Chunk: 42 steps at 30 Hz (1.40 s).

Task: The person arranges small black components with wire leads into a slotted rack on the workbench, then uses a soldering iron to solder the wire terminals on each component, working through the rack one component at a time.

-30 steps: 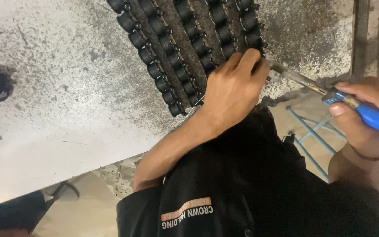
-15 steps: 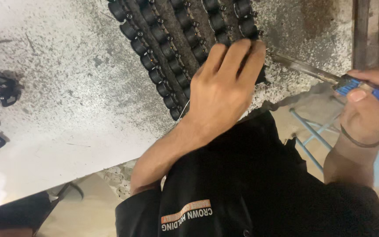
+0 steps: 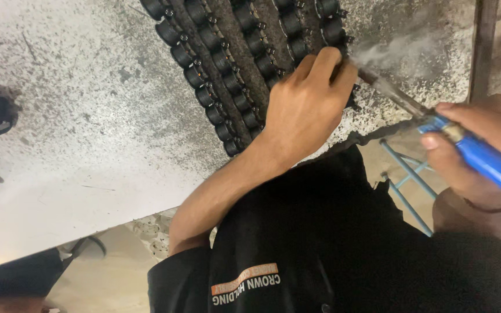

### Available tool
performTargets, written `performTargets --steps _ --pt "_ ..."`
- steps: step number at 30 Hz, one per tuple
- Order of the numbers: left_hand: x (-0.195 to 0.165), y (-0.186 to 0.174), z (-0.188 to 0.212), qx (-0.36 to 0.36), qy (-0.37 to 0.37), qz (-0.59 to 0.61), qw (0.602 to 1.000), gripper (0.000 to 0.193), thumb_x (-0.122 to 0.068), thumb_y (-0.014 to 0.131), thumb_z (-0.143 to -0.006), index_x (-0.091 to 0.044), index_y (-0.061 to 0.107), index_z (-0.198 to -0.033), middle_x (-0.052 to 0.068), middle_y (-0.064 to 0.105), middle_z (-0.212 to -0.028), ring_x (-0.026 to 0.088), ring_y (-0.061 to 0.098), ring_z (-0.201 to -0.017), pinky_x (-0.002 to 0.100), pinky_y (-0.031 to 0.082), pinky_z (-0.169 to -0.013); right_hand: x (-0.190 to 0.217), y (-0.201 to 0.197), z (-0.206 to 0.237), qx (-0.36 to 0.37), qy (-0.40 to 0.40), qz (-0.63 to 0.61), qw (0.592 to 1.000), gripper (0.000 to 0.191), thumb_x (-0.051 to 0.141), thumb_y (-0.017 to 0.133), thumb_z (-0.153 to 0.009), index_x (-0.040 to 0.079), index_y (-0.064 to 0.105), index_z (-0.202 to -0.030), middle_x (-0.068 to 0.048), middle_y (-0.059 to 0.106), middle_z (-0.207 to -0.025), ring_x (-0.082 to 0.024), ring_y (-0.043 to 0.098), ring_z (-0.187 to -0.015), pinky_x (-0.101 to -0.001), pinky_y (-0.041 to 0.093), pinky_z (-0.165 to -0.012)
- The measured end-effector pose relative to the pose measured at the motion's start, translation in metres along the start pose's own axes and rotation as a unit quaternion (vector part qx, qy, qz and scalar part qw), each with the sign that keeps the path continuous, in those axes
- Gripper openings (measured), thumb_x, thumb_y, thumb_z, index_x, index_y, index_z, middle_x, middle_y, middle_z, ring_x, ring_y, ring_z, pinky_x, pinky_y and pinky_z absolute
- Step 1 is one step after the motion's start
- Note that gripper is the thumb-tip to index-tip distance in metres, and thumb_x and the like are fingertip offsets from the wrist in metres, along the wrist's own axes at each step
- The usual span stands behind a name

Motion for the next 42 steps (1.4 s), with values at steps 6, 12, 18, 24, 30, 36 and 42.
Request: performTargets --steps 6,12,18,24,30,36,42 --pt "-0.021 -0.054 -0.017 0.034 -0.002 -0.027 0.999 0.031 0.003 0.071 -0.084 -0.001 0.069 -0.115 0.006 0.057 -0.1 0.019 0.065 -0.082 0.035 0.056 -0.058 -0.003 -0.017 -0.004 -0.006 0.234 0.012 0.972 0.034 0.008 0.069 -0.098 -0.014 0.065 -0.124 -0.021 0.065 -0.094 -0.026 0.066 -0.073 -0.036 0.056 -0.068" --pt "-0.013 -0.08 -0.033 -0.055 0.021 -0.068 0.996 0.033 0.007 0.071 -0.088 -0.003 0.067 -0.119 0.004 0.054 -0.106 0.02 0.062 -0.087 0.033 0.058 -0.058 -0.067 0.002 0.039 -0.293 0.228 -0.297 0.88 0.03 0.009 0.068 -0.099 -0.013 0.062 -0.119 -0.019 0.06 -0.107 -0.026 0.063 -0.084 -0.0318 0.056 -0.08" --pt "0.013 -0.03 -0.023 -0.001 -0.01 -0.04 0.999 0.036 0.004 0.07 -0.083 -0.003 0.068 -0.118 0.005 0.052 -0.111 0.02 0.064 -0.092 0.033 0.058 -0.063 -0.079 0.002 0.062 -0.287 0.216 -0.26 0.896 0.032 0.011 0.072 -0.097 -0.012 0.063 -0.115 -0.02 0.062 -0.107 -0.026 0.063 -0.083 -0.0314 0.058 -0.079" --pt "0.018 -0.01 -0.016 -0.014 0.005 -0.036 0.999 0.03 0.003 0.071 -0.087 -0.003 0.068 -0.116 0.006 0.052 -0.111 0.019 0.065 -0.093 0.03 0.06 -0.064 -0.062 0.0 0.037 -0.203 0.238 -0.206 0.927 0.031 0.01 0.074 -0.104 -0.011 0.062 -0.123 -0.019 0.064 -0.111 -0.023 0.063 -0.087 -0.0267 0.054 -0.082" --pt "0.008 -0.018 -0.033 0.001 0.005 -0.015 1.0 0.032 0.001 0.071 -0.084 -0.001 0.065 -0.115 0.009 0.053 -0.11 0.023 0.067 -0.099 0.032 0.06 -0.066 -0.018 -0.009 -0.001 0.007 0.198 -0.002 0.98 0.038 0.012 0.074 -0.097 -0.012 0.062 -0.123 -0.022 0.069 -0.103 -0.025 0.071 -0.087 -0.0332 0.059 -0.07" --pt "0.001 -0.067 -0.039 0.051 -0.019 -0.029 0.998 0.035 0.009 0.072 -0.079 -0.005 0.07 -0.112 0.004 0.057 -0.097 0.022 0.066 -0.08 0.037 0.057 -0.057 -0.064 -0.014 0.009 -0.186 0.229 -0.224 0.929 0.028 0.015 0.06 -0.11 -0.007 0.058 -0.127 -0.016 0.063 -0.108 -0.019 0.064 -0.085 -0.0284 0.056 -0.083" --pt "0.019 -0.061 -0.049 -0.042 0.011 -0.064 0.997 0.04 0.009 0.067 -0.08 -0.003 0.068 -0.118 0.006 0.054 -0.115 0.023 0.065 -0.095 0.032 0.06 -0.067 -0.1 0.004 0.034 -0.298 0.194 -0.276 0.893 0.029 0.01 0.066 -0.101 -0.013 0.063 -0.117 -0.019 0.061 -0.108 -0.026 0.059 -0.08 -0.0304 0.054 -0.076"
Point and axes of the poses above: each hand's wrist, its own z-axis away from the middle knuckle, its own y-axis out of the palm, x = y × z, the point moved 9 cm from there along -z, towards the middle knuckle
